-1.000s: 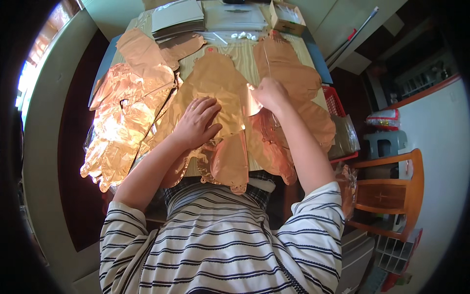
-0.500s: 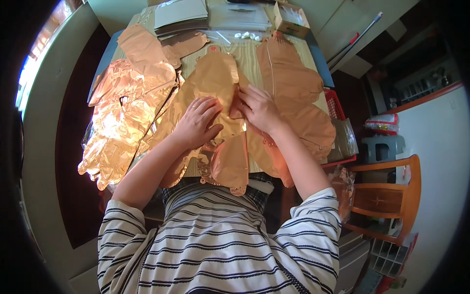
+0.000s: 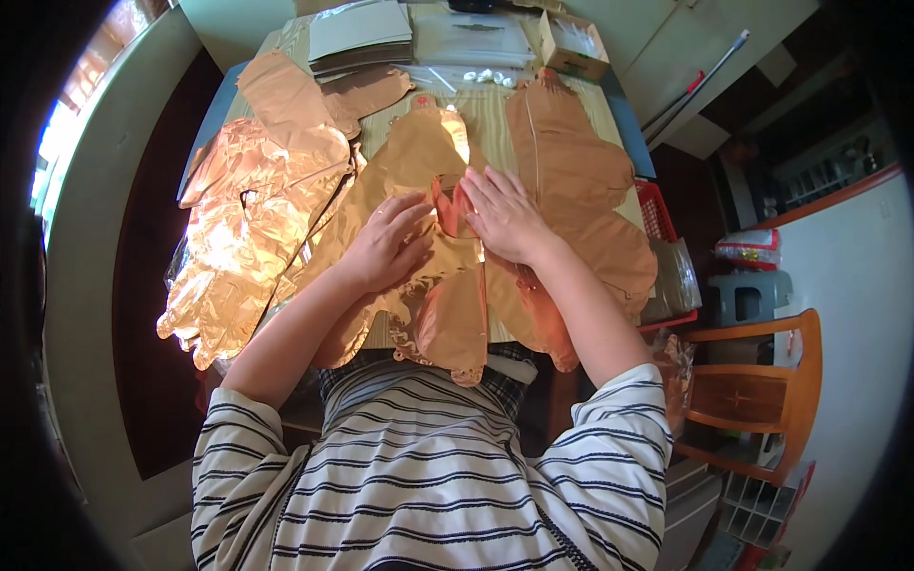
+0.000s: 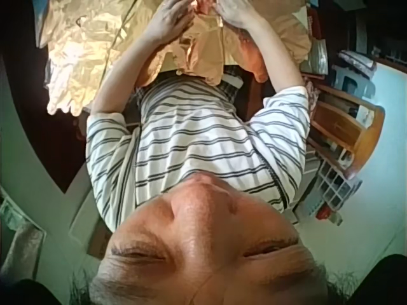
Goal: Folding foil balloons and inserting them into retail backing cards for packaging.
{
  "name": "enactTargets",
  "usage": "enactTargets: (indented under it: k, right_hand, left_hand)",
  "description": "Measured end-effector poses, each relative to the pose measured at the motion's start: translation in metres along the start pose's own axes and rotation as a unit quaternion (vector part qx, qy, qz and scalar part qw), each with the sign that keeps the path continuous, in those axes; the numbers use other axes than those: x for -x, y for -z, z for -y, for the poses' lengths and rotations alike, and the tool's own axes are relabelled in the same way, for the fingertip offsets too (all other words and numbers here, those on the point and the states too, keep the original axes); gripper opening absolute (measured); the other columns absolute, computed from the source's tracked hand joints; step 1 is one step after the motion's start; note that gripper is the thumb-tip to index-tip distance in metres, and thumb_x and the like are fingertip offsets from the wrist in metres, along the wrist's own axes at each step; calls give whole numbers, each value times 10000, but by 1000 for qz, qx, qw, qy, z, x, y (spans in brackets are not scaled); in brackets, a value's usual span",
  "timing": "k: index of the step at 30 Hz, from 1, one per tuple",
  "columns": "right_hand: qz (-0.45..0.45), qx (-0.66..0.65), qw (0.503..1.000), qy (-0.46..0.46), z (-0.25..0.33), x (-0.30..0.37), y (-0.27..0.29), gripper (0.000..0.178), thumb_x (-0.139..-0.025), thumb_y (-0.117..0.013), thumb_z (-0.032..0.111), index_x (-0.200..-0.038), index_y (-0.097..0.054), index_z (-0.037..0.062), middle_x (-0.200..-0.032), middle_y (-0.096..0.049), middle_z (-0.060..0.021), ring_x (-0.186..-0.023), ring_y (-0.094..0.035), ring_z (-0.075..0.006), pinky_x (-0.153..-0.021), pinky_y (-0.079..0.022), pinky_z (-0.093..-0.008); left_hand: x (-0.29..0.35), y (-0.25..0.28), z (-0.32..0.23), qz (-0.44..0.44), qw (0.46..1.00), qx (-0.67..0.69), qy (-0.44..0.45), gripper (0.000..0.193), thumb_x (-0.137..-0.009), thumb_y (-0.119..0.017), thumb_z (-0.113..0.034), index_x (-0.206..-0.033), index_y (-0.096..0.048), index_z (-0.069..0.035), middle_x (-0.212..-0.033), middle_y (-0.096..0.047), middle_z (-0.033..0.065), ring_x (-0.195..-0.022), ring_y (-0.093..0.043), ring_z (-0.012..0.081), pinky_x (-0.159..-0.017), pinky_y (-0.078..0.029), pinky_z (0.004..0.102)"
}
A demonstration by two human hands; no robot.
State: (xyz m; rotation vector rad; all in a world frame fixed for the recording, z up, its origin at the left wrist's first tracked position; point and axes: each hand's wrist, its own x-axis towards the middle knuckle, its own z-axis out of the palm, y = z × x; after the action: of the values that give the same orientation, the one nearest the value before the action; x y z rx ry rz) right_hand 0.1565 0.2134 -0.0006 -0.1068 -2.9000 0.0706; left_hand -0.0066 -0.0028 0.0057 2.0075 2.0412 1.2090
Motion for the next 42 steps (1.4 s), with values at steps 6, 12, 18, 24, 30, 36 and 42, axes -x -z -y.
enactTargets:
  k: [6, 12, 18, 24, 30, 36, 42]
  right_hand:
    - [6, -22, 1000, -8, 2, -1, 6, 554, -989, -537, 270, -1469, -429, 16, -1528, -441, -173, -1400, -381, -386, -1207, -240, -507]
    - [-1, -40, 999, -7, 2, -4, 4, 538, -983, -537, 256, -1455, -452, 12, -1531, -446, -163, -1364, -407, -388, -1179, -280, -495]
    - [5, -33, 999, -4, 1, -13, 5, 514, -981, -542, 258, -1436, -492, 24, -1532, -456, -141, -1279, -464, -357, -1124, -331, -475]
    - [19, -19, 1000, -14, 2, -13, 5, 530, -992, -546, 260, -1470, -450, 51, -1547, -442, -112, -1260, -461, -364, -1123, -338, -471]
    - [14, 4, 1000, -5, 3, -17, 10, 541, -947, -590, 286, -1423, -464, 60, -1527, -444, -126, -1266, -478, -332, -1209, -232, -525]
    - [17, 10, 1000, -24, -2, -15, 1, 540, -963, -563, 337, -1422, -459, 71, -1552, -421, -138, -1330, -444, -336, -1250, -139, -538]
    - [33, 7, 999, -39, -1, -15, 5, 563, -961, -564, 360, -1429, -448, 70, -1561, -405, -144, -1344, -428, -349, -1248, -131, -544]
  left_hand:
    - [24, 25, 5, -32, 995, -88, 47, 379, -858, -689, -181, -1203, -625, -38, -1314, -568, 191, -1272, -523, 387, -1096, -407, 495]
    - [47, 30, 15, -1, 992, -113, 56, 397, -893, -654, -190, -1250, -598, -25, -1351, -556, 174, -1350, -466, 379, -1156, -344, 503]
    - [47, 31, 16, -3, 993, -111, 50, 421, -894, -664, -188, -1271, -595, -13, -1351, -567, 190, -1329, -491, 397, -1139, -365, 520]
    - [32, 36, 0, -5, 985, -159, 62, 406, -907, -653, -206, -1260, -601, -15, -1342, -576, 196, -1329, -494, 384, -1148, -356, 512]
    - [-22, 17, -23, 48, 998, -25, -18, 617, -943, -609, -459, -1366, -545, -14, -1443, -504, 221, -1406, -409, 394, -1184, -284, 551]
    - [-4, 5, -13, 202, 971, -125, -6, 969, -795, -676, -637, -1515, -414, -44, -1601, -335, 221, -1500, -274, 404, -1234, -179, 531]
    - [0, 4, 3, 175, 977, -105, -56, 936, -795, -672, -593, -1514, -419, -50, -1593, -341, 232, -1493, -283, 409, -1231, -192, 529]
